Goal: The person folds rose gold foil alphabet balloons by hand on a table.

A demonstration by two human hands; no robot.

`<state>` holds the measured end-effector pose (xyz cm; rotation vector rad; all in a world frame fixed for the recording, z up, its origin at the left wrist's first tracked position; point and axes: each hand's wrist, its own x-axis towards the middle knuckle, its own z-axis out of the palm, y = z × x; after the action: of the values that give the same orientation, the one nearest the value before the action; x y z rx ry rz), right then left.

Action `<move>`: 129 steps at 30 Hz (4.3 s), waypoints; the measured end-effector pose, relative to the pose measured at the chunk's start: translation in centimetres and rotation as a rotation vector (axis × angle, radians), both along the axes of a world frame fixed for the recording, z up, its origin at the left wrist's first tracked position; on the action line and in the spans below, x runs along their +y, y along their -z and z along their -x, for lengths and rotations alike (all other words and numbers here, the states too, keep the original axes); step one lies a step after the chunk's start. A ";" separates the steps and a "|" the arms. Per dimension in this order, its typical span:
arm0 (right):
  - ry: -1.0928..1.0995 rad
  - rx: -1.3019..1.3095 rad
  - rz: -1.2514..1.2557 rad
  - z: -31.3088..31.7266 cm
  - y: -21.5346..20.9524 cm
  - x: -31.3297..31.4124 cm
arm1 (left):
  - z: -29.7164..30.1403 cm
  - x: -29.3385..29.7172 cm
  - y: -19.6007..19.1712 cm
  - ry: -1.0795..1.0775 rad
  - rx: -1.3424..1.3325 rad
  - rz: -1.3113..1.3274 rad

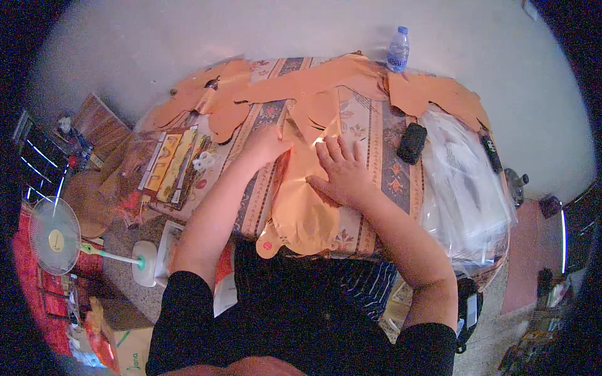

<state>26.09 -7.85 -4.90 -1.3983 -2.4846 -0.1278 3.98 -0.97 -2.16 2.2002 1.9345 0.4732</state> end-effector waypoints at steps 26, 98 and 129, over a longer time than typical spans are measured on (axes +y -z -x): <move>-0.003 -0.024 -0.020 0.0 0.1 0.0 | 0.7 -0.8 0.3 0.086 -0.534 0.044; 0.000 -0.013 -0.035 0.3 -0.1 -0.1 | 1.9 -2.3 0.2 0.122 -0.573 0.382; -0.048 0.066 0.277 -0.8 -1.7 -0.2 | 1.7 -5.0 -0.4 0.152 -0.720 0.264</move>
<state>26.93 -8.02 -3.15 -1.4170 -2.5529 0.2787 2.27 -6.00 -1.71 1.6680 1.3456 0.7945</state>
